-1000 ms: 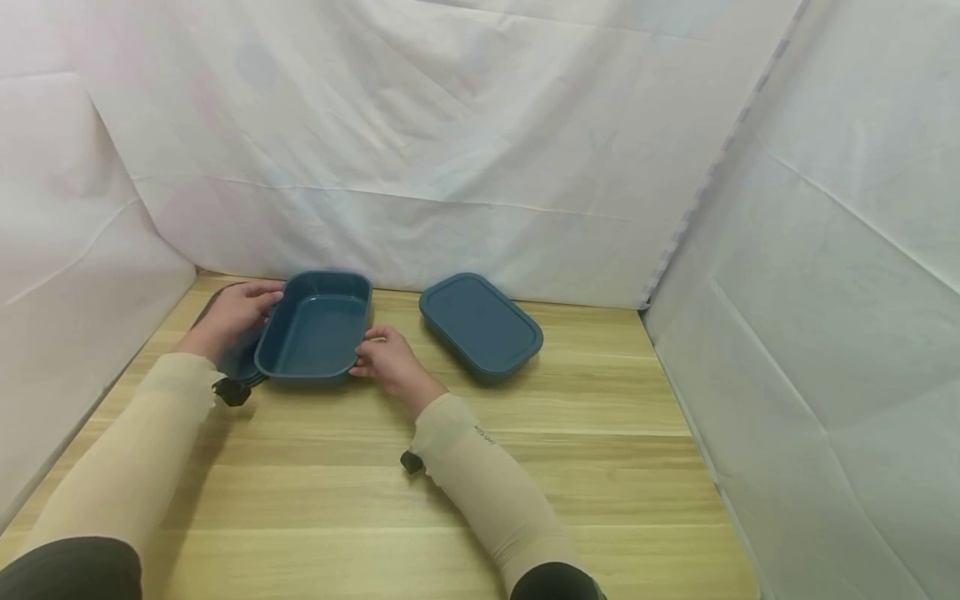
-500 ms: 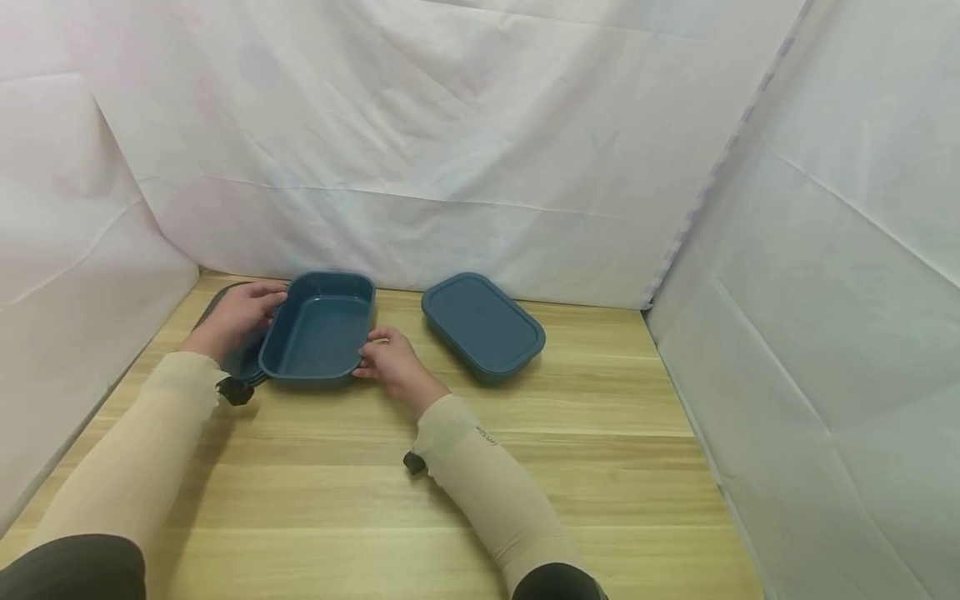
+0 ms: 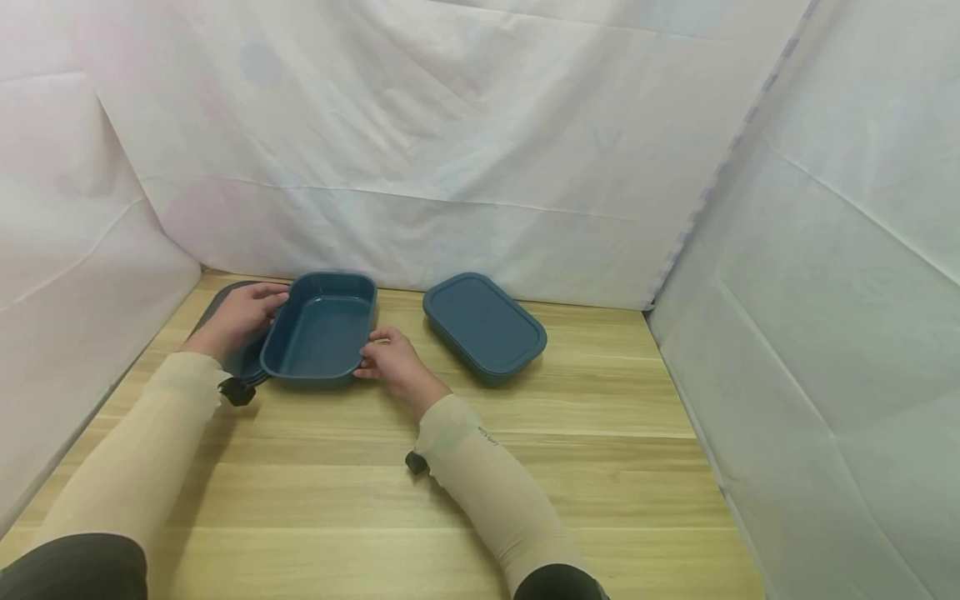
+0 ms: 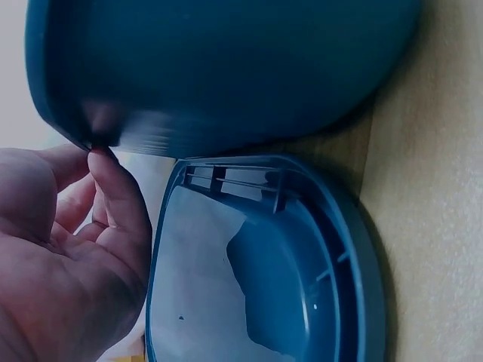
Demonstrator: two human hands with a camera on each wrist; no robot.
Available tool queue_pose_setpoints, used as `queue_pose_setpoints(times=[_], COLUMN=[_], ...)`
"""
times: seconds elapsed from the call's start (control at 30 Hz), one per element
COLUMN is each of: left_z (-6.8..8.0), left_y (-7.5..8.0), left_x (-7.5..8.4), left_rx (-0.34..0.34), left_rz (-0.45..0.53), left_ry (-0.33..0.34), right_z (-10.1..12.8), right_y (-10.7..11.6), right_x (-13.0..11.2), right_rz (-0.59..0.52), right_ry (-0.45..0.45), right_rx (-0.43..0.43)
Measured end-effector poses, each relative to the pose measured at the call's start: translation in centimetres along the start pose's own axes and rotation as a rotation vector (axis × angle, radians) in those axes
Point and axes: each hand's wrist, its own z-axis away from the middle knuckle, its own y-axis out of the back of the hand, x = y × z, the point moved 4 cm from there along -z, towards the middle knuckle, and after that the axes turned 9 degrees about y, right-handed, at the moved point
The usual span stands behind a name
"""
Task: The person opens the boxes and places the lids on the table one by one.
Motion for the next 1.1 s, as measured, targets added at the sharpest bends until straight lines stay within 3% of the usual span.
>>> queue_pose_setpoints(times=[0.23,0.37,0.5,0.6,0.7,0.87,1.1], left_z=[-0.5,0.6,3.2,5.2,6.9,9.4,11.5], left_y=[0.2,0.5,0.2,-1.5,-4.2,-8.1,-12.7], left_x=[-0.4,0.9,3.8,6.2,7.8,8.8,9.2], left_rx=[0.015,0.110,0.257,0.298,0.260,0.146,0.020], left_rz=[-0.006,-0.081,-0.206,-0.245,-0.259,-0.245,-0.221], left_ry=[0.009,-0.017,-0.138,-0.289,-0.402,-0.459,-0.515], right_z=[-0.1,0.3,1.2,2.5,4.1,6.5,9.5], right_y=[0.0,0.5,1.8,2.9,4.0,5.9,10.0], right_x=[0.1,-0.1,-0.9,-2.2,-3.7,-5.4,-6.9], right_rz=[0.008,0.051,0.187,0.295,0.372,0.448,0.471], right_ry=[0.003,0.004,0.020,0.050,0.065,0.087,0.113], right_rx=[0.001,0.018,0.020,-0.028,-0.101,-0.181,-0.131])
